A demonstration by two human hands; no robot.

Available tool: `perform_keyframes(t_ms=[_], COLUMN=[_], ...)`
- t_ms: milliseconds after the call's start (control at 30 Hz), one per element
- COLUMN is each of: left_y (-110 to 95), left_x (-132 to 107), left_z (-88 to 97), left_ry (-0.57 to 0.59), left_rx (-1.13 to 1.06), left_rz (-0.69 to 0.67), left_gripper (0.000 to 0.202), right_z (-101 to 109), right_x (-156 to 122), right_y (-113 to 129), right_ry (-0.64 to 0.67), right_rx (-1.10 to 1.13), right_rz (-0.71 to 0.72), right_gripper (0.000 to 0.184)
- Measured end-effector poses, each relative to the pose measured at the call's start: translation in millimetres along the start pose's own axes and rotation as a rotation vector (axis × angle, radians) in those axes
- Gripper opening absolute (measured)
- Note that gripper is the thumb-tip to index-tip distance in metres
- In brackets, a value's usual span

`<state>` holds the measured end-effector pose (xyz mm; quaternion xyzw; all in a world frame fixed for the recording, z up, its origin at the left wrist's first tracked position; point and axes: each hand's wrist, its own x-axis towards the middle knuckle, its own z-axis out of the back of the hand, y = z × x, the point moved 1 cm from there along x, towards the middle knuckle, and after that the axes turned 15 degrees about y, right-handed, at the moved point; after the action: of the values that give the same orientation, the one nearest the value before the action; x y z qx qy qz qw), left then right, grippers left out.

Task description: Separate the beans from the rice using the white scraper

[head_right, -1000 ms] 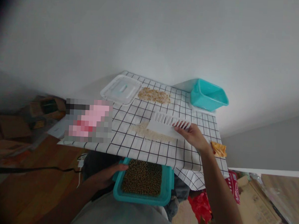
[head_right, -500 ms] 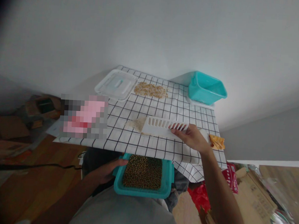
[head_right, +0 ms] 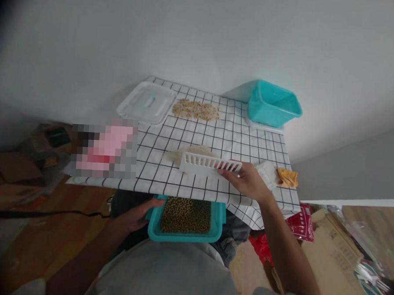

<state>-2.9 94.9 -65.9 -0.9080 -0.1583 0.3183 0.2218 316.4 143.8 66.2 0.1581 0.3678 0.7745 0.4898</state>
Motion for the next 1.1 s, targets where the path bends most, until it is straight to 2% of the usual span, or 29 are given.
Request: perform_keyframes(t_ms=[267, 433, 600, 1100], left_y=[-10.0, -3.0, 3.9, 5.2], left_x=[-3.2, 0.7, 2.9, 4.9], left_z=[-14.6, -5.2, 4.8, 3.8], left_ry=[0.042, 0.013, -0.020, -0.006], left_rx=[-0.020, -0.024, -0.015, -0.039], left_rz=[-0.016, 0.002, 0.022, 0.011], left_gripper=[0.029, 0.022, 0.029, 0.027], right_z=[-6.5, -11.1, -14.7, -32.0], right_x=[-10.2, -14.4, -17.4, -37.3], right_y=[-3.7, -4.7, -2.3, -1.3], right_ry=[-0.012, -0.015, -0.028, 0.029], right_rx=[0.039, 0.051, 0.066, 0.210], right_rz=[-0.017, -0.020, -0.015, -0.073], right_gripper=[0.023, 0.024, 0.024, 0.022])
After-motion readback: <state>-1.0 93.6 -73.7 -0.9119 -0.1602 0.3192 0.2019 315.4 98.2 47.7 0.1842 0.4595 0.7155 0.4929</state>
